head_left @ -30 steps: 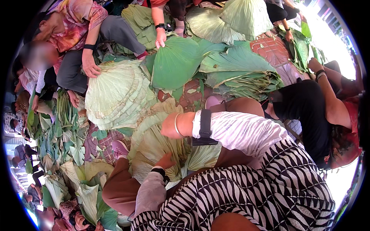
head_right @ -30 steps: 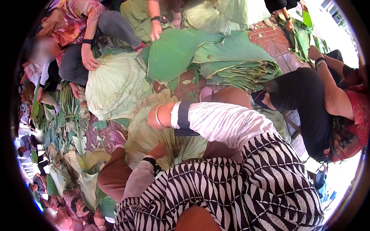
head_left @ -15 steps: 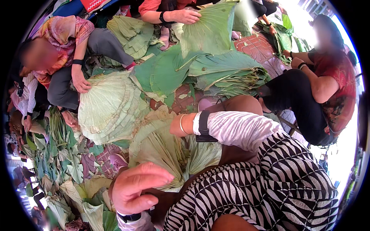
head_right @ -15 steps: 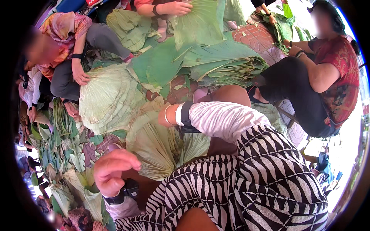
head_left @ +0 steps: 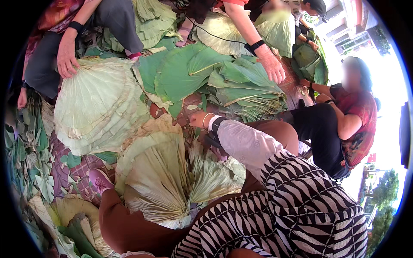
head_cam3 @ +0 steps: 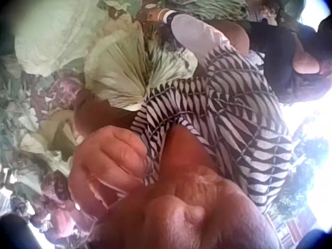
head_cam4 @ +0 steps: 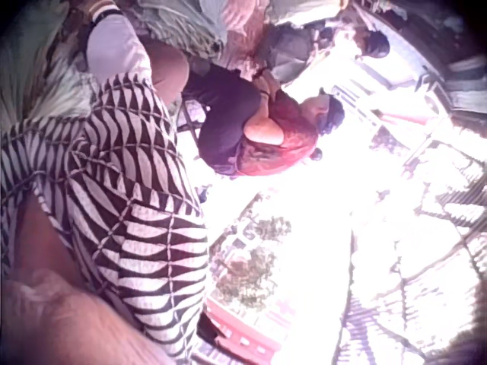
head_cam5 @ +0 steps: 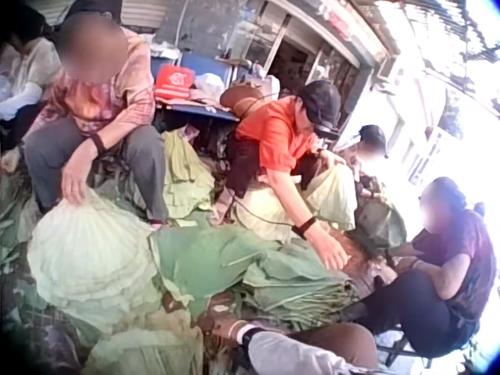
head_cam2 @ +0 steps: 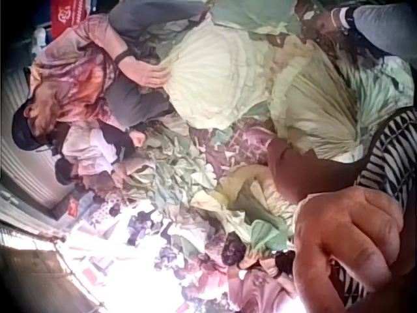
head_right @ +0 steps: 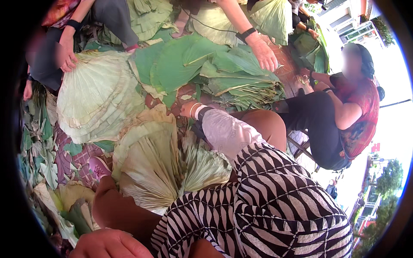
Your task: The person sorts and stacks large green leaves by hand, picking them up from a large pile and organizing them into neat stacks while sitting on the ground.
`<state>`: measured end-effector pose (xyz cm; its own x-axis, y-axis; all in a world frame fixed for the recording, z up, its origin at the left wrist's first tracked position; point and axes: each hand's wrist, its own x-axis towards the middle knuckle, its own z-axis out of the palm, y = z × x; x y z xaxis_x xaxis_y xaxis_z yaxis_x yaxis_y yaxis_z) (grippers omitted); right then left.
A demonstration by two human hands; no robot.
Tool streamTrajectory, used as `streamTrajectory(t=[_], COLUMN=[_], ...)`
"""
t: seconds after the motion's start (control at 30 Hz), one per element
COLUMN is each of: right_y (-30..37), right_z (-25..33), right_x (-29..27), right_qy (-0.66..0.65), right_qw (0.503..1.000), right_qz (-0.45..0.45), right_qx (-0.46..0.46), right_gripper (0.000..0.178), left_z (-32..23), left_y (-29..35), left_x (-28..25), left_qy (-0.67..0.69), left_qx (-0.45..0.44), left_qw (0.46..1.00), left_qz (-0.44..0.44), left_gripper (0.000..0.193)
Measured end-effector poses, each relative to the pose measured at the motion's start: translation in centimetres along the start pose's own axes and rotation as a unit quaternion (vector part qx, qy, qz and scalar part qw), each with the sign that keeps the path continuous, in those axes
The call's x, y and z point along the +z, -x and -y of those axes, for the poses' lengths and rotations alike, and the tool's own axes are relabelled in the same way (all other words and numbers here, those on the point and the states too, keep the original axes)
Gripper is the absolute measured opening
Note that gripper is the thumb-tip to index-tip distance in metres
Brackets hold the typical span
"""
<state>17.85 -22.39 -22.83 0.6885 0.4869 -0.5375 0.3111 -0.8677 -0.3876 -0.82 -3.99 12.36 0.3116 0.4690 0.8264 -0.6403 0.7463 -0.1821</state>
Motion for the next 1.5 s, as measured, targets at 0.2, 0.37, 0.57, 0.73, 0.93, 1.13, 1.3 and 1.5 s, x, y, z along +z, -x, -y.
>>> streamTrajectory(t=[0.2,0.37,0.57,0.73,0.93,1.13,1.3,1.5], right_y=[-4.3,-8.8,-14.6,-16.4,-17.0,-15.5,-11.8,-9.3], right_z=[-2.4,-4.9,-8.5,-8.2,-9.1,-7.6,-5.9,-9.4], right_x=[-2.0,-1.9,-1.0,-2.2,-2.8,-4.7,-8.7,-16.9], right_qy=[-0.087,-0.181,-0.433,-0.675,-0.665,-0.274,-0.549,-0.528], right_qw=[0.984,0.961,0.801,0.601,0.631,0.832,0.736,0.755], right_qz=[-0.064,-0.11,-0.189,-0.27,-0.304,-0.4,-0.31,-0.376], right_qx=[0.142,0.179,0.366,0.333,0.258,0.269,0.244,0.093], right_gripper=[0.041,0.048,0.062,0.043,0.029,0.033,0.022,0.02], left_z=[-5.7,-5.0,-3.9,-4.8,-5.8,-6.8,-7.7,-7.1], left_y=[-0.5,0.9,1.6,2.1,1.6,1.3,1.4,1.8], left_x=[-3.4,-5.8,-7.7,-9.1,-11.1,-9.9,-9.1,-10.0], left_qy=[0.051,0.013,-0.022,-0.034,-0.003,-0.151,-0.265,-0.282], left_qx=[-0.388,-0.373,-0.354,-0.408,-0.507,-0.549,-0.546,-0.567], left_qw=[0.917,0.919,0.921,0.899,0.85,0.792,0.76,0.752], left_qz=[-0.076,-0.125,-0.16,-0.152,-0.142,-0.218,-0.232,-0.185], left_gripper=[0.012,0.012,0.02,0.025,0.018,0.015,0.03,0.03])
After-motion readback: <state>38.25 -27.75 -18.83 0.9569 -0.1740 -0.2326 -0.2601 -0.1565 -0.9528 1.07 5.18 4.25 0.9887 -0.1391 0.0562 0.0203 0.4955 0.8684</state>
